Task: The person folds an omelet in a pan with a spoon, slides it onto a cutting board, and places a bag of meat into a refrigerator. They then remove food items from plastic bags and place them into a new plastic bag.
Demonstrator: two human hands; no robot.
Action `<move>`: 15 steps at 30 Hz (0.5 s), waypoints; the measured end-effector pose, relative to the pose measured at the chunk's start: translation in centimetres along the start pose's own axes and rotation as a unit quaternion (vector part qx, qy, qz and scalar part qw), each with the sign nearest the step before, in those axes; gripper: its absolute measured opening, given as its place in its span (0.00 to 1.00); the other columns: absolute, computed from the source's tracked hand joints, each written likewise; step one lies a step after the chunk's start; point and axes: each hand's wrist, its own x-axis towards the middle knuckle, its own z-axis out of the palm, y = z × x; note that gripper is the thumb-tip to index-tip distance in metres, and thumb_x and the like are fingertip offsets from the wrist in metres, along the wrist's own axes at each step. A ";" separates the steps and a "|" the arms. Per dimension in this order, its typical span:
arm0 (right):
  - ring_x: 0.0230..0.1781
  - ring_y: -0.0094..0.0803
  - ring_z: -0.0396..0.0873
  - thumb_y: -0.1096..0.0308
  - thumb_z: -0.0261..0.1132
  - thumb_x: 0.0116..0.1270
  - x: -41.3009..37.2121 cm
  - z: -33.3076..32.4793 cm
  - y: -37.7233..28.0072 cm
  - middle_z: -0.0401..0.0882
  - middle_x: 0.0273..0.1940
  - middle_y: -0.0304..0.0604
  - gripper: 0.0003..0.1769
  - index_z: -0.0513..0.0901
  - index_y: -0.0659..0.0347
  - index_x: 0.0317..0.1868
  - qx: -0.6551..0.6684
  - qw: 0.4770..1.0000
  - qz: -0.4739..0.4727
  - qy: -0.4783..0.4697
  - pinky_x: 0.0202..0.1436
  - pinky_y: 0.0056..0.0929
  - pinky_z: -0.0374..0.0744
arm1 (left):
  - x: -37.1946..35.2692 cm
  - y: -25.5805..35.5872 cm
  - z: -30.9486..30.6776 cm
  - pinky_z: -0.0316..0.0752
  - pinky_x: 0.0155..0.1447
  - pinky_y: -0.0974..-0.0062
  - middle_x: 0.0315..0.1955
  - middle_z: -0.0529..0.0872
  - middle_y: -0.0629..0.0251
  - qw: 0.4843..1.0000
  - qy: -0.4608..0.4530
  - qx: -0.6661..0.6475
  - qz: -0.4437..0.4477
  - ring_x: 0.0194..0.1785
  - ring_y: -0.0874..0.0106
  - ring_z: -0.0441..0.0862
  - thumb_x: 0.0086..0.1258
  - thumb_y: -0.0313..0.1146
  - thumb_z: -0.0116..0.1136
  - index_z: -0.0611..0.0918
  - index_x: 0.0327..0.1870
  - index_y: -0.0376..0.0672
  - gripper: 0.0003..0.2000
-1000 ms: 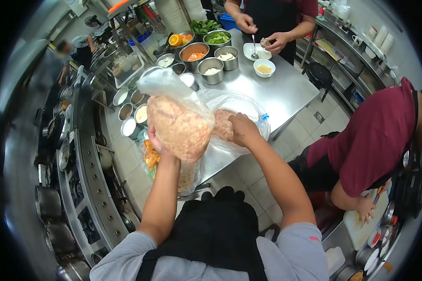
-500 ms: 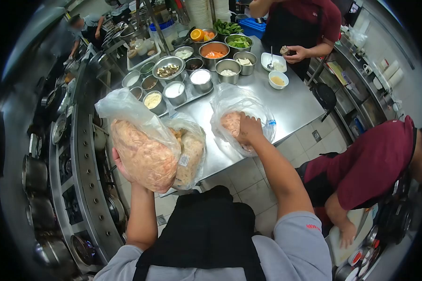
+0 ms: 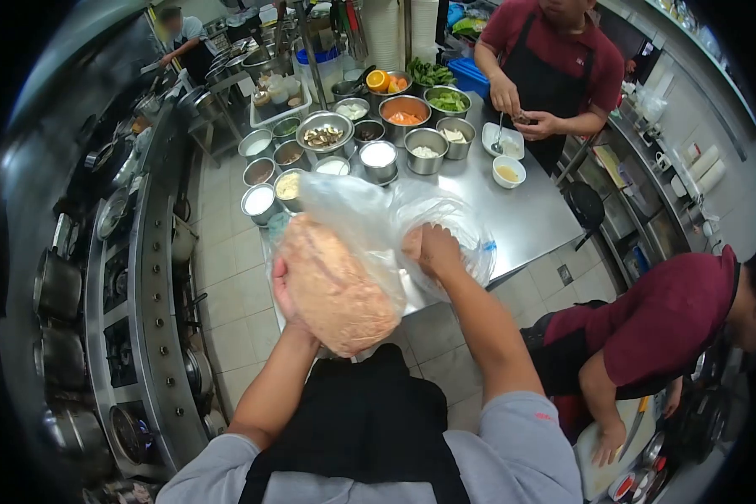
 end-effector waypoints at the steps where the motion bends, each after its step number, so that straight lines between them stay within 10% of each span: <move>1: 0.51 0.50 0.75 0.61 0.68 0.54 -0.8 -1.1 -0.3 0.76 0.49 0.54 0.26 0.72 0.62 0.51 0.015 1.000 -0.019 0.009 0.53 0.45 0.75 | 0.7 -0.7 -0.7 0.64 0.69 0.53 0.62 0.74 0.55 1.000 -0.008 -0.008 -0.024 0.64 0.55 0.71 0.67 0.53 0.43 0.68 0.67 0.43 0.31; 15: 0.45 0.35 0.80 0.59 0.65 0.63 -9.5 -5.4 1.5 0.82 0.43 0.50 0.22 0.77 0.66 0.51 0.447 0.892 -0.034 0.063 0.51 0.32 0.76 | 4.0 -7.2 -1.2 0.69 0.66 0.56 0.58 0.77 0.53 0.978 -0.026 -0.022 -0.206 0.60 0.56 0.75 0.66 0.48 0.48 0.69 0.65 0.40 0.29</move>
